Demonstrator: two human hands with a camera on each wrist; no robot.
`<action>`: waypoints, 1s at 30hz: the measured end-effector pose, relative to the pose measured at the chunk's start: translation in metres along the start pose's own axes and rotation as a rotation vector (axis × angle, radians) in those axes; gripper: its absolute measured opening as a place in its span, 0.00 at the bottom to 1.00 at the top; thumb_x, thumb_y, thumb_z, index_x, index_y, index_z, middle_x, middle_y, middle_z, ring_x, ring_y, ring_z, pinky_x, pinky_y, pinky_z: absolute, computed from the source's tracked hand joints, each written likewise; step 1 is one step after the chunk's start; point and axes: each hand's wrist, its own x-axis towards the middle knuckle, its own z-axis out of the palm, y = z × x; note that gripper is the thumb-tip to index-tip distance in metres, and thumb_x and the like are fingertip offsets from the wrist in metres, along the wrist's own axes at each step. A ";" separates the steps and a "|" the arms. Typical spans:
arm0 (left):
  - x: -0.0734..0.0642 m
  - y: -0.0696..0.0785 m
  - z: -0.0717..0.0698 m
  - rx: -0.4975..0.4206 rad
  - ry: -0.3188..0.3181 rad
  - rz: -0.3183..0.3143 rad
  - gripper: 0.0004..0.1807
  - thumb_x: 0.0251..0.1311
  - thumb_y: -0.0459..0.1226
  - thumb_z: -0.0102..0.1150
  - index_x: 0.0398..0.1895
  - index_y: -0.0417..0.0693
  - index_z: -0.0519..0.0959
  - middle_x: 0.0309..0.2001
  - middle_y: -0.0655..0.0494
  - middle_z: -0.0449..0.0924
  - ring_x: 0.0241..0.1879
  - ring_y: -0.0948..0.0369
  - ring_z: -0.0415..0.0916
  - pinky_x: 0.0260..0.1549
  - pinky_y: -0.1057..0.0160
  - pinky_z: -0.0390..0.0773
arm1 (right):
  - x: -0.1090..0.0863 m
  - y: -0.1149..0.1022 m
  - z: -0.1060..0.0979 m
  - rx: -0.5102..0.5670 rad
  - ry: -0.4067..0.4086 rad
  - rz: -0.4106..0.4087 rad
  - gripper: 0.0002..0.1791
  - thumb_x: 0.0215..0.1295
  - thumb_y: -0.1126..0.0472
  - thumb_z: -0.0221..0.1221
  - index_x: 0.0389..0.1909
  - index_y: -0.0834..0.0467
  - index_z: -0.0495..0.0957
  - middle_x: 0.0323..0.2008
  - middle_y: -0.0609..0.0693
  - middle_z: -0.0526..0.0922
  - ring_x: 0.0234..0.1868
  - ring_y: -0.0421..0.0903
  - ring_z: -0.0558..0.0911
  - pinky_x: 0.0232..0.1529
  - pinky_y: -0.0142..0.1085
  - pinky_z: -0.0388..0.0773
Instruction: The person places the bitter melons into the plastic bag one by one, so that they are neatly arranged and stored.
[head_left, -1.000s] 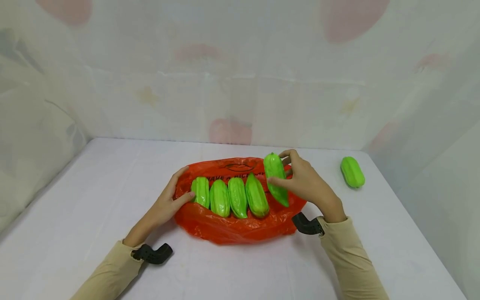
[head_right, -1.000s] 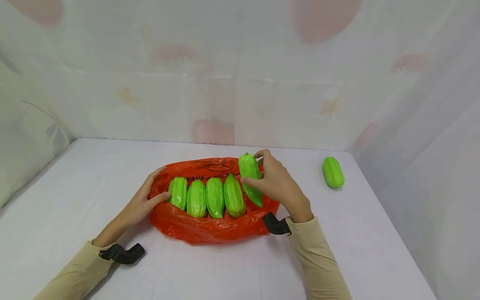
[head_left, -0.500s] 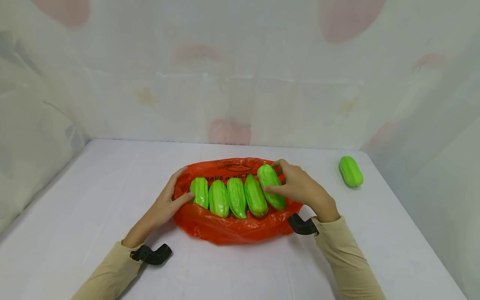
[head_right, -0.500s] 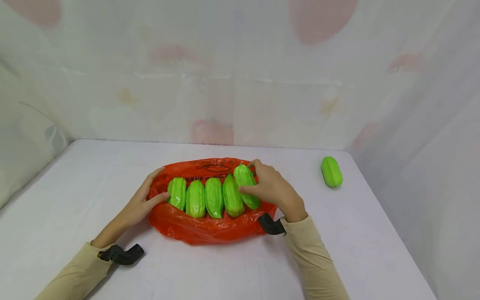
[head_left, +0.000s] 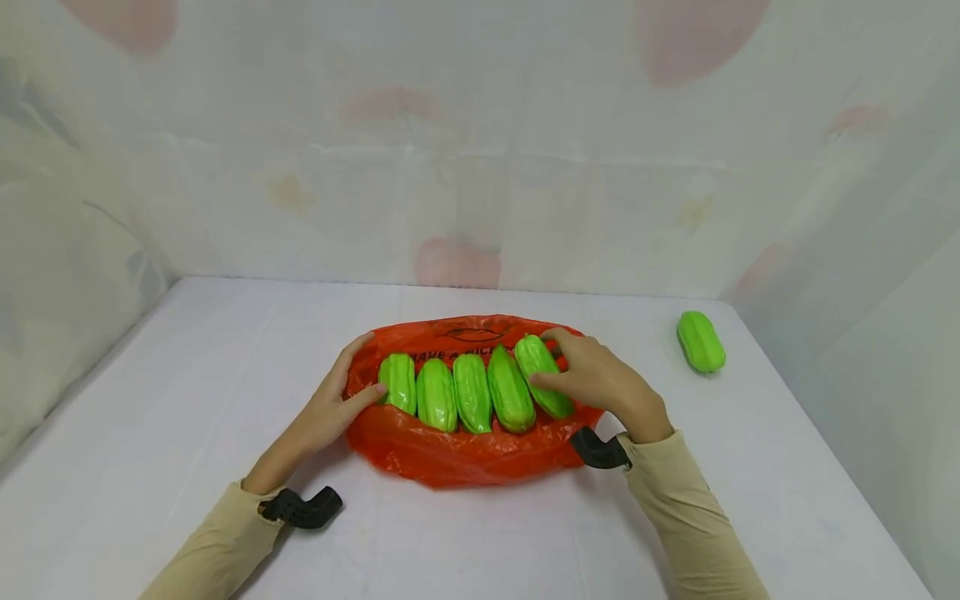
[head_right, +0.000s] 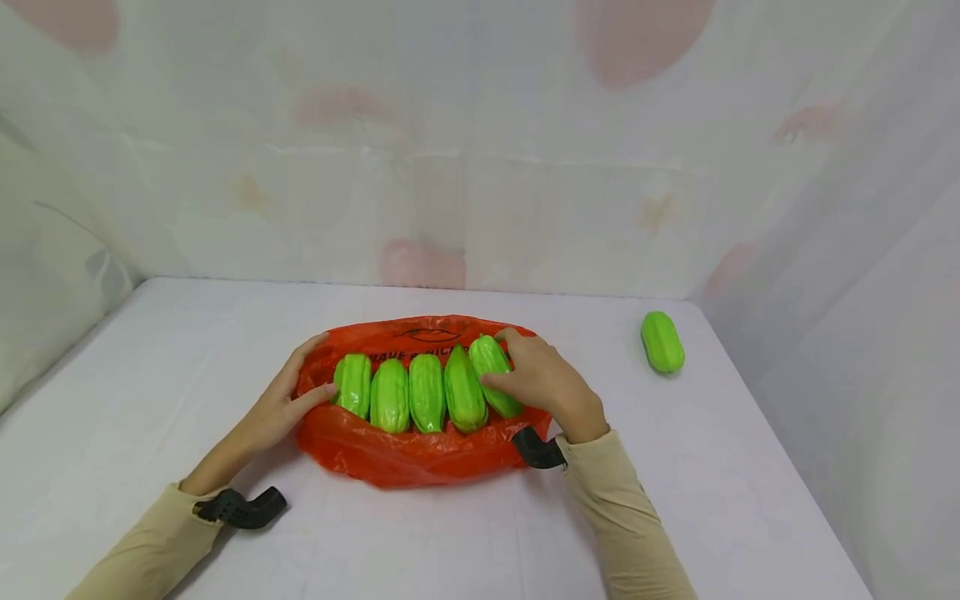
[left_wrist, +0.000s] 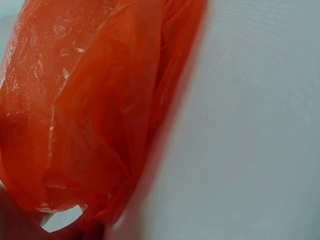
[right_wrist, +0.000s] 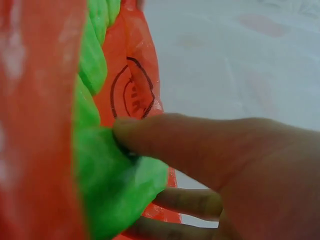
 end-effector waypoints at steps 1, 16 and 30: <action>0.000 0.000 0.000 0.000 -0.001 0.003 0.40 0.70 0.37 0.53 0.79 0.57 0.45 0.73 0.43 0.58 0.66 0.46 0.63 0.65 0.34 0.62 | 0.000 0.000 0.000 -0.001 0.003 0.005 0.33 0.66 0.51 0.60 0.67 0.64 0.65 0.57 0.60 0.79 0.58 0.58 0.78 0.58 0.52 0.75; 0.001 -0.002 0.001 0.002 0.013 0.007 0.40 0.69 0.37 0.54 0.79 0.55 0.46 0.73 0.42 0.60 0.67 0.46 0.62 0.67 0.34 0.58 | 0.002 0.003 -0.001 0.014 0.019 -0.065 0.29 0.66 0.61 0.62 0.65 0.65 0.67 0.56 0.62 0.79 0.55 0.57 0.80 0.52 0.47 0.79; 0.001 -0.002 0.001 0.004 0.008 0.011 0.40 0.70 0.38 0.54 0.79 0.56 0.46 0.73 0.43 0.59 0.67 0.46 0.62 0.66 0.34 0.58 | -0.004 0.009 -0.015 0.107 0.072 -0.193 0.27 0.66 0.64 0.63 0.64 0.64 0.68 0.55 0.63 0.79 0.52 0.57 0.82 0.54 0.50 0.80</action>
